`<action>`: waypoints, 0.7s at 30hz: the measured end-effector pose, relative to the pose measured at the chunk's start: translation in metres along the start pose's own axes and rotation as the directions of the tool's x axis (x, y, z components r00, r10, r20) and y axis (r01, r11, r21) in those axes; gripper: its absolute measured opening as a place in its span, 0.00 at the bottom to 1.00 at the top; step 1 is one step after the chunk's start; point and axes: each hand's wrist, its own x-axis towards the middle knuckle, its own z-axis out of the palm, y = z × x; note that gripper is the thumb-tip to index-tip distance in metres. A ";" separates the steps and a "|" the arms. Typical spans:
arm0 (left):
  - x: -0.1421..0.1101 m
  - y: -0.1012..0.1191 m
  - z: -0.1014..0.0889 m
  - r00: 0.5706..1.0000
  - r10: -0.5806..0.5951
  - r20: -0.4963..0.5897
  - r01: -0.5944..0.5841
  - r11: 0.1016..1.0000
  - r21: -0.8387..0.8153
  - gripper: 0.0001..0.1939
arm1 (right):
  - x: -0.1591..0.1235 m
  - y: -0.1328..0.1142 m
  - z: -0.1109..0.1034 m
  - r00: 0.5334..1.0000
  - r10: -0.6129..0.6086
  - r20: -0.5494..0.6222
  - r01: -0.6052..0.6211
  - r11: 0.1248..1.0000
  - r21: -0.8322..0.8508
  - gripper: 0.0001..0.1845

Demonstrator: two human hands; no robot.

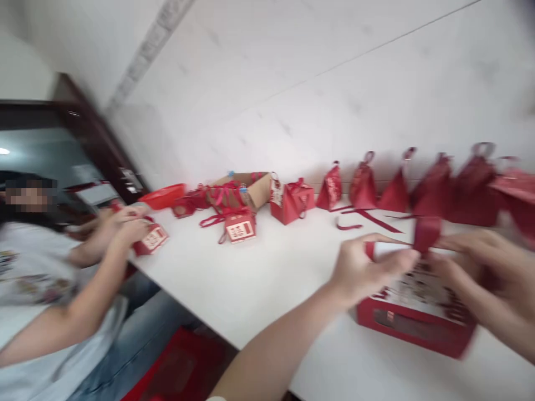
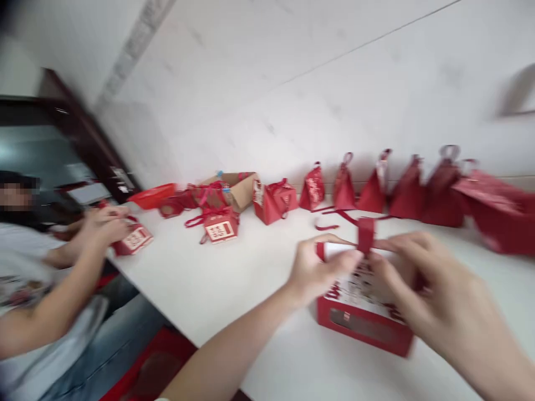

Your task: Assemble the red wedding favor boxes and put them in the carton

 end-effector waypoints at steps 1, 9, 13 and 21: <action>0.000 0.004 -0.001 0.999 0.036 0.024 -0.037 0.999 0.037 0.14 | 0.003 -0.005 -0.006 0.997 -0.037 0.073 0.041 0.998 -0.045 0.18; 0.007 0.013 -0.009 0.994 0.102 0.028 -0.105 0.982 0.155 0.08 | 0.007 -0.030 -0.007 0.987 0.029 0.160 -0.015 0.996 -0.090 0.07; 0.007 0.013 -0.009 0.992 0.114 0.057 -0.120 0.985 0.126 0.07 | 0.007 -0.033 -0.007 0.979 0.096 0.181 -0.086 0.994 -0.062 0.07; 0.010 0.014 -0.011 0.992 0.111 0.057 -0.119 0.980 0.161 0.06 | 0.010 -0.036 -0.009 0.964 0.141 0.224 -0.140 0.990 -0.019 0.08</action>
